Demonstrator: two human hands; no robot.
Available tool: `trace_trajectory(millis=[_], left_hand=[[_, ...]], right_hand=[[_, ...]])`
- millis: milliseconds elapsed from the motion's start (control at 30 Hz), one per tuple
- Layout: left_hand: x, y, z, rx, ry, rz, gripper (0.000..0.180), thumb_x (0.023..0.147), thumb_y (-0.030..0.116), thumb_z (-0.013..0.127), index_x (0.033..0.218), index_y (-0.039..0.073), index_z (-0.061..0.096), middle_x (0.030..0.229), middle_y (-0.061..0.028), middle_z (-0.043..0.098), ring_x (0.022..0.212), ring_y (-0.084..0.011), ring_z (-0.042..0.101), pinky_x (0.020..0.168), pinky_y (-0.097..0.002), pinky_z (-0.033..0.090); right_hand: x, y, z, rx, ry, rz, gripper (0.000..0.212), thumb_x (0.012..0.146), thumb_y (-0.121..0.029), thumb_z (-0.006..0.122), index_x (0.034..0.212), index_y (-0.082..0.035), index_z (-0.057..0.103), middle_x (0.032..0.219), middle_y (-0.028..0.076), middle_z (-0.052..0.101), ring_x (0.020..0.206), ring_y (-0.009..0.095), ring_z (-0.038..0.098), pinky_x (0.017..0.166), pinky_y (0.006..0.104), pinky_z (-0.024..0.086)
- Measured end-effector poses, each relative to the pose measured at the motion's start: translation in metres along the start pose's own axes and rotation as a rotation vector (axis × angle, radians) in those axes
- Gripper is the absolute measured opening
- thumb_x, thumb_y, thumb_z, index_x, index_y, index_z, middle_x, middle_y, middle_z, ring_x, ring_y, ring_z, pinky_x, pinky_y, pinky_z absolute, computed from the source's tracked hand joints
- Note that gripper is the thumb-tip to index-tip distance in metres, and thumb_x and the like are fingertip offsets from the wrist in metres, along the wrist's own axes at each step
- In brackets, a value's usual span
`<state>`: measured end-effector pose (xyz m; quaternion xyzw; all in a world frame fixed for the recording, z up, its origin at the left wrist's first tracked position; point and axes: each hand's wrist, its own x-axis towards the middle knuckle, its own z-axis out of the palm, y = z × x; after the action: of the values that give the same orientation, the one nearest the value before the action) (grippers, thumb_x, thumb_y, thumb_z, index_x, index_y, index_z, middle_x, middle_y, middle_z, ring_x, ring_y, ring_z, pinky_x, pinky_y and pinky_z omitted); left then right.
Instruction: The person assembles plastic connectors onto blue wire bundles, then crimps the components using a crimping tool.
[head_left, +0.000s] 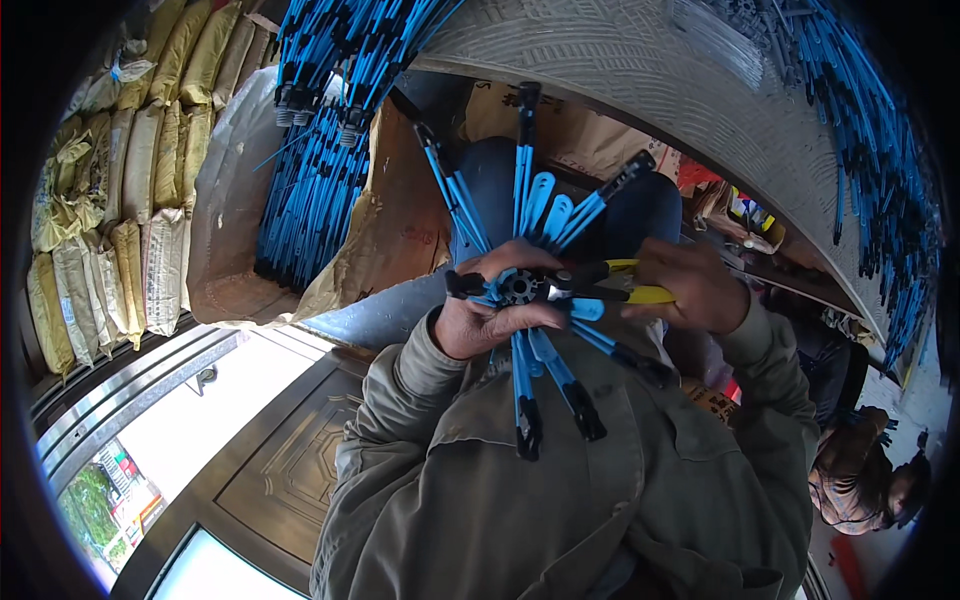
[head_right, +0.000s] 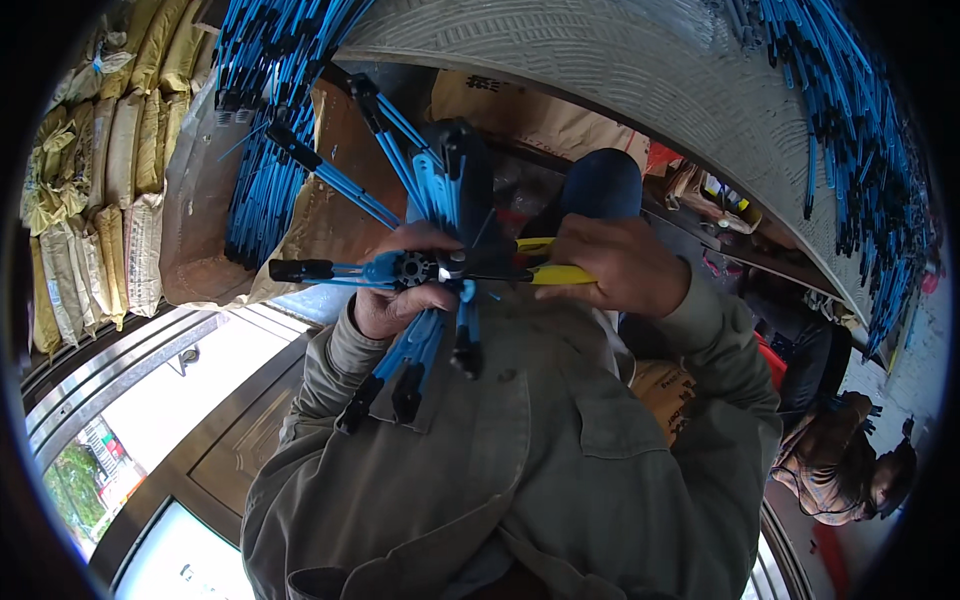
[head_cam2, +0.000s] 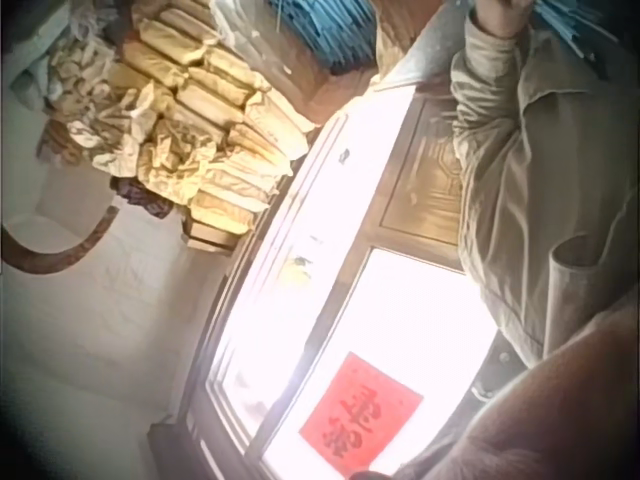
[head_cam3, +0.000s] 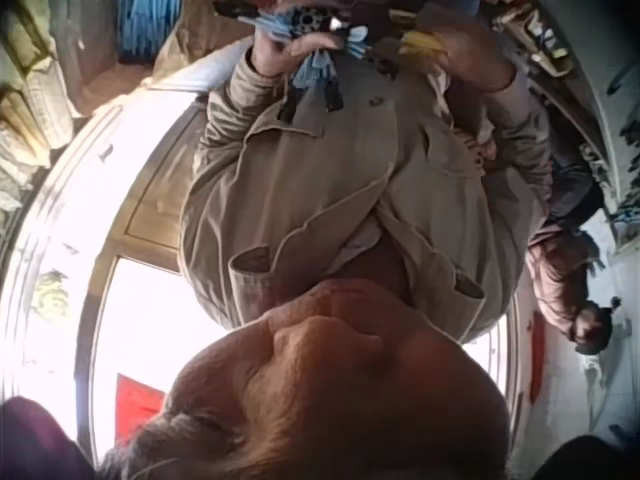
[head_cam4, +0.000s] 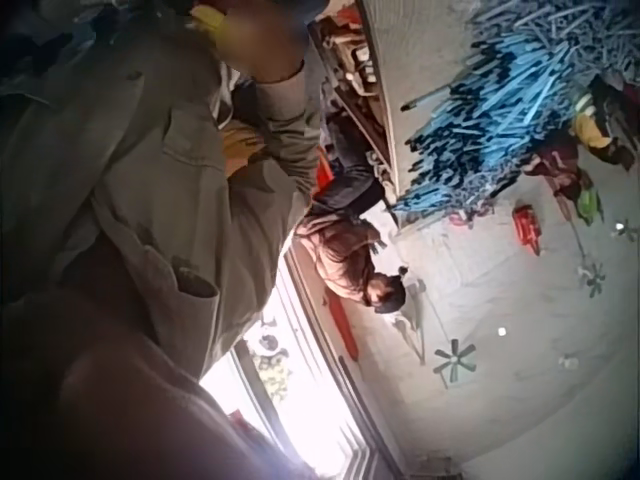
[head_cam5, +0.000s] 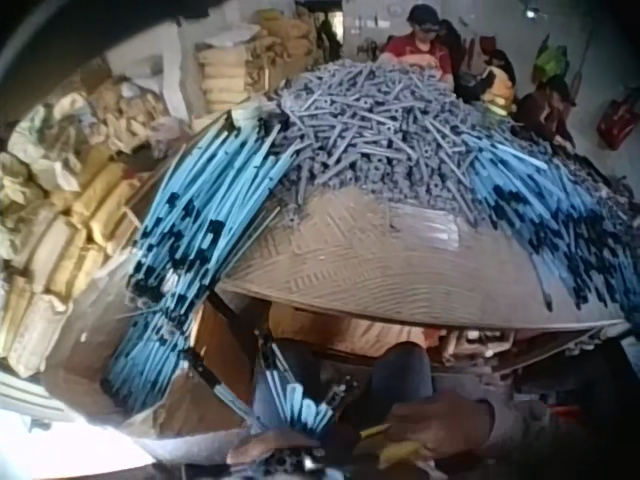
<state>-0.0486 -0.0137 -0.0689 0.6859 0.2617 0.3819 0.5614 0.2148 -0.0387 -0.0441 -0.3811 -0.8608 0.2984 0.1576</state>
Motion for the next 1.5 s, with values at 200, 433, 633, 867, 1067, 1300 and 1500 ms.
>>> trace_trajectory(millis=[200, 433, 633, 867, 1067, 1300, 1500], left_hand=[[0.005, -0.004, -0.011, -0.149, -0.284, 0.025, 0.048, 0.064, 0.023, 0.08, 0.101, 0.001, 0.058, 0.095, -0.0103, 0.063, 0.087, -0.0241, 0.062, 0.073, -0.0321, 0.048], [0.004, -0.012, -0.011, -0.152, -0.282, 0.02, 0.048, 0.064, 0.025, 0.08, 0.099, 0.001, 0.058, 0.093, -0.0101, 0.062, 0.085, -0.0234, 0.062, 0.072, -0.0327, 0.048], [0.0, -0.009, -0.013, -0.179, -0.179, -0.061, 0.047, 0.065, 0.025, 0.08, 0.099, 0.001, 0.058, 0.091, -0.0091, 0.061, 0.086, -0.0216, 0.061, 0.073, -0.0322, 0.046], [0.007, -0.013, -0.003, -0.137, 0.193, -0.156, 0.037, 0.078, 0.023, 0.07, 0.103, 0.0, 0.055, 0.091, -0.0095, 0.059, 0.086, -0.016, 0.056, 0.075, -0.0294, 0.044], [-0.003, 0.0, -0.022, -0.191, 0.396, -0.126, 0.034, 0.087, 0.022, 0.056, 0.111, -0.001, 0.049, 0.092, -0.0108, 0.058, 0.084, -0.017, 0.055, 0.074, -0.0303, 0.045], [0.106, 0.139, -0.117, 0.236, 0.491, 0.147, 0.027, 0.091, 0.016, 0.048, 0.11, -0.004, 0.05, 0.08, -0.0101, 0.061, 0.066, -0.0152, 0.062, 0.057, -0.0243, 0.05], [0.265, 0.113, -0.188, 1.252, 0.211, 0.244, 0.024, 0.087, 0.021, 0.054, 0.082, -0.002, 0.054, 0.061, -0.0166, 0.058, 0.057, -0.0311, 0.059, 0.057, -0.0403, 0.048]], right_hand=[[0.019, -0.006, -0.07, 0.177, -0.478, 0.086, 0.033, 0.08, -0.034, 0.066, 0.083, -0.002, 0.057, 0.063, 0.01, 0.052, 0.055, 0.026, 0.055, 0.052, 0.0346, 0.042], [0.026, -0.004, -0.074, 0.11, -0.496, 0.023, 0.034, 0.082, -0.034, 0.064, 0.092, -0.003, 0.055, 0.056, 0.01, 0.052, 0.05, 0.027, 0.055, 0.048, 0.036, 0.041], [0.02, -0.027, -0.06, -0.027, -0.375, 0.159, 0.029, 0.084, -0.03, 0.059, 0.095, -0.006, 0.048, 0.057, 0.012, 0.051, 0.055, 0.032, 0.056, 0.043, 0.0406, 0.039], [0.005, -0.025, 0.015, -0.098, 0.218, 0.154, 0.03, 0.079, -0.031, 0.065, 0.085, -0.005, 0.052, 0.075, 0.011, 0.055, 0.059, 0.029, 0.057, 0.048, 0.037, 0.043], [-0.012, 0.048, -0.06, -0.764, 0.638, 0.45, 0.033, 0.074, -0.027, 0.069, 0.092, -0.006, 0.051, 0.086, 0.011, 0.054, 0.067, 0.031, 0.058, 0.053, 0.0374, 0.046], [-0.028, 0.107, -0.096, -0.883, 0.794, 0.528, 0.035, 0.073, -0.034, 0.068, 0.09, -0.008, 0.052, 0.082, 0.008, 0.054, 0.07, 0.028, 0.057, 0.054, 0.0382, 0.045], [-0.022, 0.106, -0.091, -0.758, 0.813, 0.476, 0.036, 0.074, -0.035, 0.067, 0.092, -0.008, 0.052, 0.085, 0.009, 0.054, 0.073, 0.031, 0.058, 0.056, 0.0394, 0.045]])
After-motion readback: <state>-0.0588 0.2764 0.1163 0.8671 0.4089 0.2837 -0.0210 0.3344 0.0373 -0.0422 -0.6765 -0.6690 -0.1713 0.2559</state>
